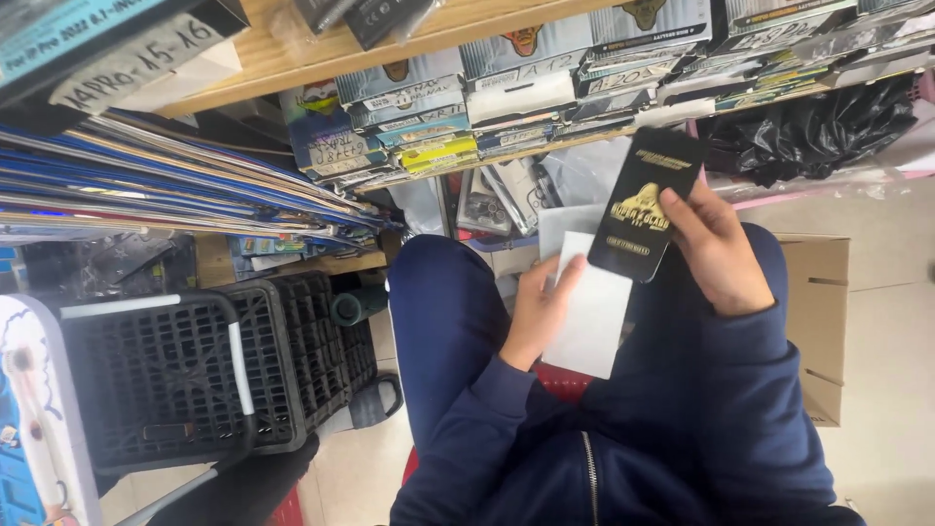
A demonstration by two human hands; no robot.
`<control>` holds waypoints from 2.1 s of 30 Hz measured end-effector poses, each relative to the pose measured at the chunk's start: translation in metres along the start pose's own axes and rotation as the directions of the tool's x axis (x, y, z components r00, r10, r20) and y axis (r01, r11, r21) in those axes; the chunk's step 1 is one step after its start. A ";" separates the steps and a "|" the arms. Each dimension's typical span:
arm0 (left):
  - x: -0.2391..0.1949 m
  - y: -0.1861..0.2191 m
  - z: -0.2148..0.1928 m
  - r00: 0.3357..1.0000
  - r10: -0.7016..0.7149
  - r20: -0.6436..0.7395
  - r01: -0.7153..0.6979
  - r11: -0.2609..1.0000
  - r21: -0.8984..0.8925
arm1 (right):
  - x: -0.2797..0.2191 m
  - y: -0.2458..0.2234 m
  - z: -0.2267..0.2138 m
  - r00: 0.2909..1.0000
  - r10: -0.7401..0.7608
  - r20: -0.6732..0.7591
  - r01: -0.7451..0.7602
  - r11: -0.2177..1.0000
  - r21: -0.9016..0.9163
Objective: The person sits cross-legged on a stool and repeatedly wipes a white rectangular object and a black phone case with a white cloth. They handle the items one at a time, turning them over to clean different sides.
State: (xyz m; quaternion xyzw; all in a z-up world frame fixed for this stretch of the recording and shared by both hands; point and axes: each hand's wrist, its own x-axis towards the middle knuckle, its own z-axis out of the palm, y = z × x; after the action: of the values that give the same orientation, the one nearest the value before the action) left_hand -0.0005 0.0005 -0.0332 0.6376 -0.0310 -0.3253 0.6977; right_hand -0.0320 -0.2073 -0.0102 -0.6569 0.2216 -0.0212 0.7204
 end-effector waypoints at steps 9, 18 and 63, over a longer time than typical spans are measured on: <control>-0.001 -0.009 0.006 0.975 0.221 -0.036 -0.217 0.972 0.091 | -0.008 -0.010 0.006 0.908 -0.273 -0.319 0.337 0.927 0.164; 0.001 -0.013 0.002 0.969 0.232 -0.081 -0.229 0.972 0.045 | 0.001 0.036 -0.015 0.939 -0.305 -0.157 0.305 0.952 -0.026; -0.004 0.007 -0.001 0.971 0.239 0.009 -0.239 0.971 0.024 | -0.004 0.002 -0.008 0.951 -0.282 0.129 0.301 0.940 -0.162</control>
State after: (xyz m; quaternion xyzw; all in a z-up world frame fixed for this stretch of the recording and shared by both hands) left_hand -0.0006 0.0035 -0.0254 0.6370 -0.1137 -0.2405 0.7235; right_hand -0.0384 -0.2133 -0.0114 -0.7451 0.0851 -0.0733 0.6574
